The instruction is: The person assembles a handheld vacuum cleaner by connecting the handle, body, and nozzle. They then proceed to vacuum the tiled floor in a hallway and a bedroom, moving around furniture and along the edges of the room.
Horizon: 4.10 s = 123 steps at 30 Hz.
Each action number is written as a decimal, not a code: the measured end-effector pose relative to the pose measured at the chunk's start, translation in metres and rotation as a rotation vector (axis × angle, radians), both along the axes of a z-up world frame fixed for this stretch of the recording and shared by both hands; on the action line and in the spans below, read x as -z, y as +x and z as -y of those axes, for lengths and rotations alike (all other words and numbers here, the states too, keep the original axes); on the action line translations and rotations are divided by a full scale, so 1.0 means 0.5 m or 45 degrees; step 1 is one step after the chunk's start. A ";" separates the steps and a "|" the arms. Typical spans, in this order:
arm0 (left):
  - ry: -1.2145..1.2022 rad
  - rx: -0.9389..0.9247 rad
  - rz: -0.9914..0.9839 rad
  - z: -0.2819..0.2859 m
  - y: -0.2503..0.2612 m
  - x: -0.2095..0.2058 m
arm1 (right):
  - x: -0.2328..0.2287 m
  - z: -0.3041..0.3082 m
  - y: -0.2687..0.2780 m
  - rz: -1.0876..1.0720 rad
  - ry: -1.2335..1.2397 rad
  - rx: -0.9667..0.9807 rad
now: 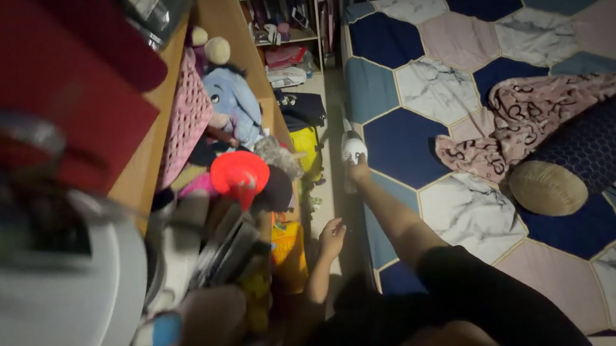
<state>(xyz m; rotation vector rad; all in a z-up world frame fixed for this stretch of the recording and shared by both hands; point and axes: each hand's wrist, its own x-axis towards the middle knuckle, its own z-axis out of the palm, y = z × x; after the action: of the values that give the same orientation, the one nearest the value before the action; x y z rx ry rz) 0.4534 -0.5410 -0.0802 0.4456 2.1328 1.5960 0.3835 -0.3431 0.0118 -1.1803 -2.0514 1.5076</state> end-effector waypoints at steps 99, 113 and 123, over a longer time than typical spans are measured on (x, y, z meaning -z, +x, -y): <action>-0.217 1.557 -0.227 1.132 1.219 -0.070 | 0.112 1.632 1.634 -0.093 -0.443 1.062; -0.365 1.797 -0.117 1.054 1.089 -0.040 | 0.088 1.575 1.651 0.505 -0.196 0.912; -0.156 2.262 0.015 1.061 1.114 -0.021 | -0.030 1.725 1.639 -0.121 -0.764 1.307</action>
<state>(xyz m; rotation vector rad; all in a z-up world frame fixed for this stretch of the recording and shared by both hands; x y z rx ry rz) 1.0103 -1.0716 -0.0699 1.5876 0.9047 0.3547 1.2031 -1.2053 0.0270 -1.8888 -0.6309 1.5318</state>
